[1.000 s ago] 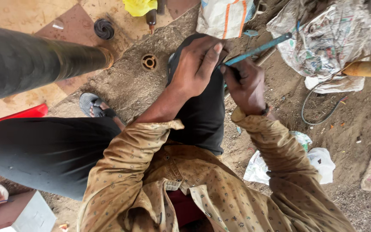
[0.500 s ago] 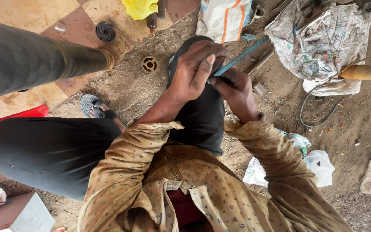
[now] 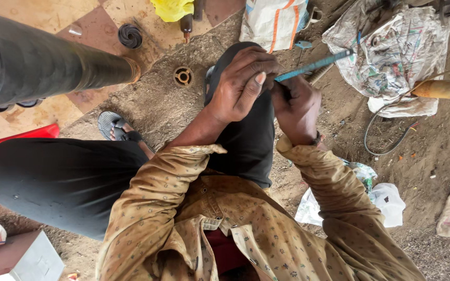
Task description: The person sits on the ground and uses a metal file to smooth the edges of a small cylindrical metal part. They repeatedly file the part, inspect it, and then insert it into a larger cylindrical assembly.
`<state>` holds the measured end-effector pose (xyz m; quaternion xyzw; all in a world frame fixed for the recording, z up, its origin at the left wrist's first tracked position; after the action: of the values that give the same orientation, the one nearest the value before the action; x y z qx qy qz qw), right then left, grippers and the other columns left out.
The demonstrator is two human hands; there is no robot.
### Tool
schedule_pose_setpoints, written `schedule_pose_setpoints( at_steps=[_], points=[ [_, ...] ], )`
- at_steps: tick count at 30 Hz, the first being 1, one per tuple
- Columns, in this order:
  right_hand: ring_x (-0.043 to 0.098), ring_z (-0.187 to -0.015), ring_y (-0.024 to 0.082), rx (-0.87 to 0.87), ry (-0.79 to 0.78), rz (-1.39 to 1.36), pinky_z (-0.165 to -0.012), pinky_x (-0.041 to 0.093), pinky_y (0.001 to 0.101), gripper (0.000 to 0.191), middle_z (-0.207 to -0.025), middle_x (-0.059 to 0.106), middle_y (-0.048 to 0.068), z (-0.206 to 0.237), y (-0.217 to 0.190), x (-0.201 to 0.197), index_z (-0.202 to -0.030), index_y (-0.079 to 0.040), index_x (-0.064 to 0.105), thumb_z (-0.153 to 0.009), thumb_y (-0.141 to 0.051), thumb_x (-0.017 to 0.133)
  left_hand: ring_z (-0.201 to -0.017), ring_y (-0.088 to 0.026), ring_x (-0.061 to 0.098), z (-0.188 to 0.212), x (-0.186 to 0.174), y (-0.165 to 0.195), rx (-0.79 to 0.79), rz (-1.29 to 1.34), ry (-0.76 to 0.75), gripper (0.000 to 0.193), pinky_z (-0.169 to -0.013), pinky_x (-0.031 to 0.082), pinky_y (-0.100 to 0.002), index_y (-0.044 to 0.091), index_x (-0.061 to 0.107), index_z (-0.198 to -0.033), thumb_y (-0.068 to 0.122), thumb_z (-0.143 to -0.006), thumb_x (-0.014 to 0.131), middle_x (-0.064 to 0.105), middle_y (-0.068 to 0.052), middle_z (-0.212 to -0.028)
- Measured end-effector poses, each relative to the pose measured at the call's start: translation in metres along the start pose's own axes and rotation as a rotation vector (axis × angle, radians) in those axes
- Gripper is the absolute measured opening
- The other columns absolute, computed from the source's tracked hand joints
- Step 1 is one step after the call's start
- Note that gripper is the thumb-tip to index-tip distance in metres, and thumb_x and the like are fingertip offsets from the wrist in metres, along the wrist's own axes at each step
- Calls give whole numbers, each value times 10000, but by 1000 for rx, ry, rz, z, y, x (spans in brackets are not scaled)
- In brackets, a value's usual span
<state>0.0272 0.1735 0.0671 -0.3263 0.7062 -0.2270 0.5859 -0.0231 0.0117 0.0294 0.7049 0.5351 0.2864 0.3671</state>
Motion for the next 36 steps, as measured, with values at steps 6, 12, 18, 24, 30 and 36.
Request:
schedule_pose_setpoints(
  at_steps=[6, 12, 18, 24, 30, 36],
  points=[
    [528, -650, 95, 573, -242, -807, -592, 404, 260, 138, -773, 617, 20, 26, 1, 17, -961, 16, 683, -976, -96, 763, -1068, -283, 724, -9, -3, -2, -41, 48, 44, 441, -1037, 557, -444, 15, 705, -1166, 313, -1127, 383, 736, -137, -1072],
    [499, -623, 85, 441, -23, -541, -561, 380, 273, 153, -751, 622, 24, 27, 21, 0, -996, 7, 678, -982, -131, 743, -826, -255, 697, -10, 2, -1, -540, -155, -100, 276, -818, 564, -395, 10, 667, -959, 233, -1098, 582, 675, -125, -836],
    [602, -726, 203, 26, -34, -163, -675, 497, 348, 114, -846, 652, 133, 8, 30, 8, -989, 42, 618, -972, -28, 707, -942, -224, 718, -18, 7, 20, -166, -61, -144, 175, -923, 568, -391, 88, 698, -1036, 238, -1082, 620, 722, -85, -987],
    [696, -772, 226, -51, -50, -71, -680, 532, 353, 104, -894, 685, 124, 3, 16, 5, -1052, 5, 668, -968, -46, 702, -1113, -308, 654, -6, 1, 24, 106, -170, 29, 359, -1088, 433, -461, 50, 661, -1152, 305, -1136, 409, 696, -146, -1081],
    [691, -765, 285, -218, -13, 241, -644, 524, 405, 86, -885, 698, 117, -29, 5, -21, -1056, -30, 702, -987, -49, 749, -986, -312, 673, -17, 5, 4, -236, -203, -56, 463, -1061, 455, -433, 24, 684, -1093, 344, -1147, 354, 698, -126, -951],
    [693, -751, 304, -221, -40, 281, -650, 527, 421, 76, -858, 686, 126, -24, -7, -19, -1004, -27, 690, -976, -40, 759, -1044, -310, 684, -18, 4, 9, -194, -214, -85, 512, -1092, 446, -435, 65, 695, -1030, 349, -1198, 304, 725, -117, -1081]
  ],
)
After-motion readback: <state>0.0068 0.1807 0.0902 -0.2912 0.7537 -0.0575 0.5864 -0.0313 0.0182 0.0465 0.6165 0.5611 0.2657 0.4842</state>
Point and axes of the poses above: each hand's wrist, its own z-axis away from the middle knuckle, its own x-axis out of the palm, y = z × x, the point moved 3 cm from there along -z, towards the middle knuckle
